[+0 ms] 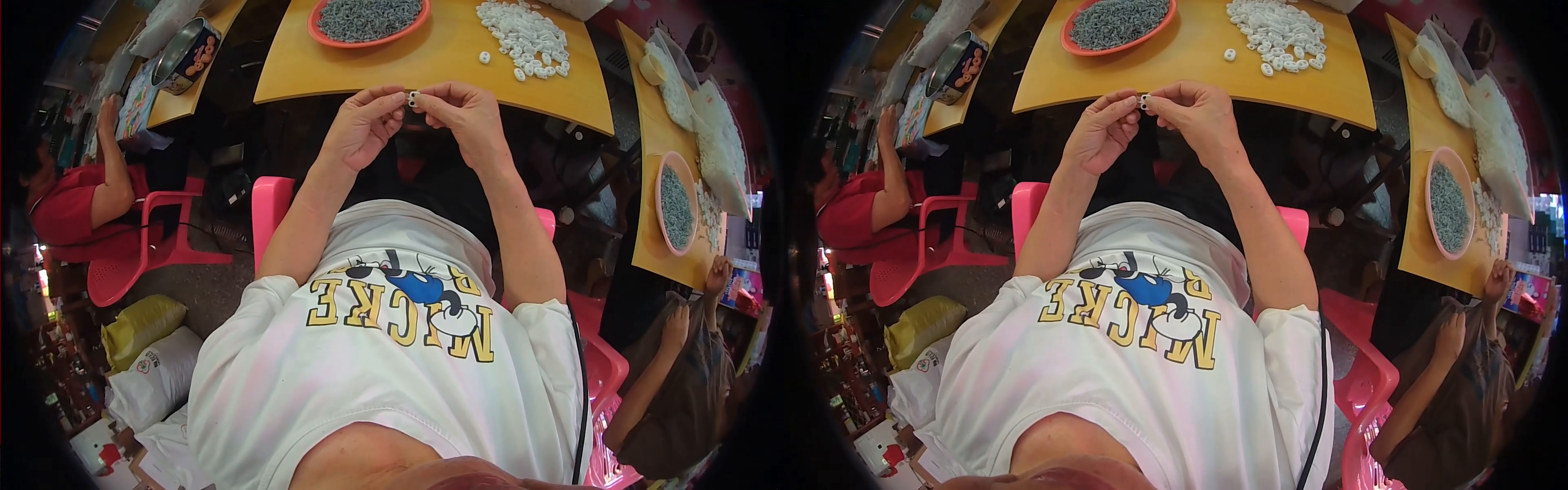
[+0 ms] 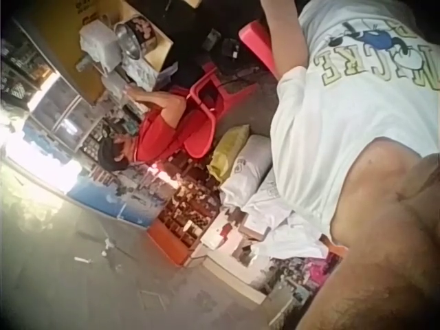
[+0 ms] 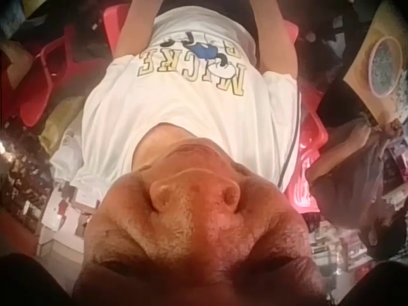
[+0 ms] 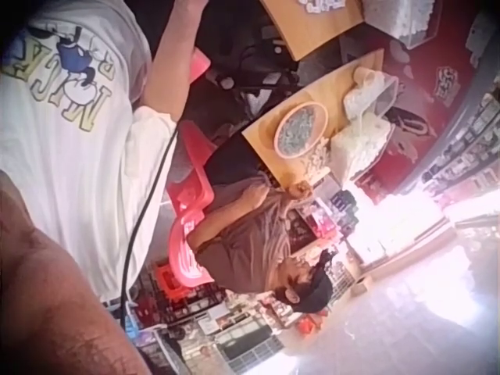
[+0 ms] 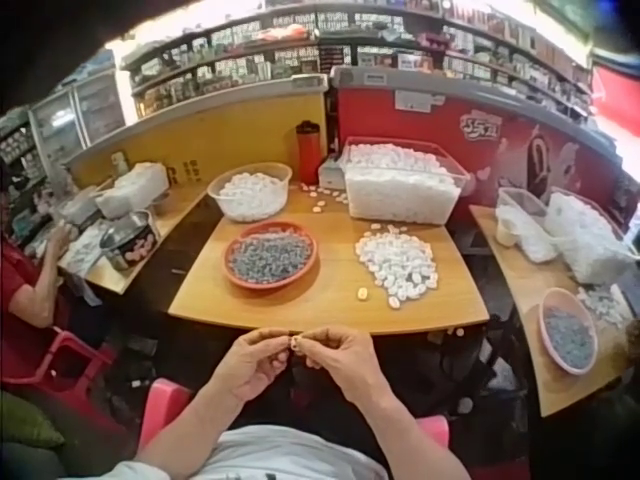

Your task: Assembling small grey components into white plastic oval pieces by hand at a workbench.

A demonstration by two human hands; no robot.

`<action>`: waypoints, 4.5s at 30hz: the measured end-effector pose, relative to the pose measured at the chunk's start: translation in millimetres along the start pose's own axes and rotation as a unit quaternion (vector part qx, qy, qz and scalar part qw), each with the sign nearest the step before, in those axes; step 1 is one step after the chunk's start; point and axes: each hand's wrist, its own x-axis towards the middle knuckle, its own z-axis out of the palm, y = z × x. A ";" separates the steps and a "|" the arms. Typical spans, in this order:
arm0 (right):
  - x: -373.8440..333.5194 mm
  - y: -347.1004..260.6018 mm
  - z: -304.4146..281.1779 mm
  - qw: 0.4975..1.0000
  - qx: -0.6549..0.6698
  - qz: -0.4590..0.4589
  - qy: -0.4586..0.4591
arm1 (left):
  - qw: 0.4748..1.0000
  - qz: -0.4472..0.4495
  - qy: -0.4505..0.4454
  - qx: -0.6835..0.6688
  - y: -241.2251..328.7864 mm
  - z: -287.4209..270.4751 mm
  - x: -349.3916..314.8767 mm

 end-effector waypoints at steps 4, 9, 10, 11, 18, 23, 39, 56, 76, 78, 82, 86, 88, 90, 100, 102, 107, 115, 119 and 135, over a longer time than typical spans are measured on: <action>0.4 -0.1 -0.3 1.000 0.008 0.008 0.006 | 1.000 0.000 0.002 0.005 -0.8 0.2 0.3; 0.1 -0.4 0.3 1.000 -0.009 0.002 0.010 | 0.999 0.037 0.001 0.023 -3.5 -3.0 1.5; -0.5 -0.2 1.2 1.000 -0.009 0.002 0.010 | 0.999 0.036 0.000 0.024 -4.3 -2.4 1.3; -1.4 0.0 2.5 1.000 -0.020 -0.006 0.019 | 0.997 0.067 0.009 0.045 -5.8 -0.9 0.7; -4.1 3.1 5.6 0.997 -0.061 -0.027 0.044 | 0.985 0.129 -0.004 0.113 -7.4 -0.8 -1.9; -6.8 2.0 9.2 0.994 -0.093 -0.035 0.044 | 0.985 0.115 0.008 0.127 -5.3 -1.1 -3.4; 2.2 9.6 6.0 1.000 0.005 -0.007 0.024 | 0.993 0.078 0.011 0.088 0.8 -5.4 1.8; 27.3 -12.4 -60.0 0.898 0.226 -0.248 0.286 | 0.699 0.281 0.003 0.658 -20.1 73.4 102.1; 3.4 -3.7 -4.5 0.979 0.158 -0.085 0.097 | 0.991 -0.083 -0.058 -0.090 15.3 5.0 13.4; 2.0 -4.2 -2.2 0.984 0.124 -0.090 0.086 | 0.992 -0.064 -0.081 -0.070 14.3 -1.9 12.4; 2.1 -2.9 0.1 0.987 0.114 -0.086 0.073 | 0.988 -0.068 -0.107 -0.083 13.2 -4.1 11.6; 0.1 -5.8 2.3 0.985 0.127 -0.101 0.056 | 0.998 -0.048 -0.050 -0.011 15.3 5.9 7.3; -0.9 -6.6 3.1 0.984 0.131 -0.102 0.060 | 0.998 -0.047 -0.037 -0.004 14.6 4.8 7.0; -1.8 -6.3 2.7 0.989 0.103 -0.084 0.068 | 0.998 -0.035 -0.004 -0.046 12.8 5.1 7.2; -3.6 -5.5 6.5 0.995 0.058 -0.038 0.076 | 0.998 -0.039 0.001 -0.046 10.3 0.1 7.0; -4.6 -6.6 7.5 0.995 0.047 -0.036 0.076 | 0.999 -0.017 0.028 -0.016 9.9 3.6 5.7; -4.4 -5.0 6.9 0.996 0.046 -0.031 0.070 | 1.000 -0.009 0.026 0.009 9.4 7.6 1.8; -4.3 -2.7 5.5 0.997 0.032 -0.030 0.057 | 0.999 0.004 0.023 0.032 7.9 7.6 1.6; -3.7 -2.6 4.8 0.998 0.032 -0.026 0.057 | 0.999 0.002 0.021 0.031 7.6 8.2 1.4; -2.7 0.0 3.5 0.997 0.032 -0.021 0.064 | 0.983 0.110 0.001 0.149 5.7 17.8 -2.2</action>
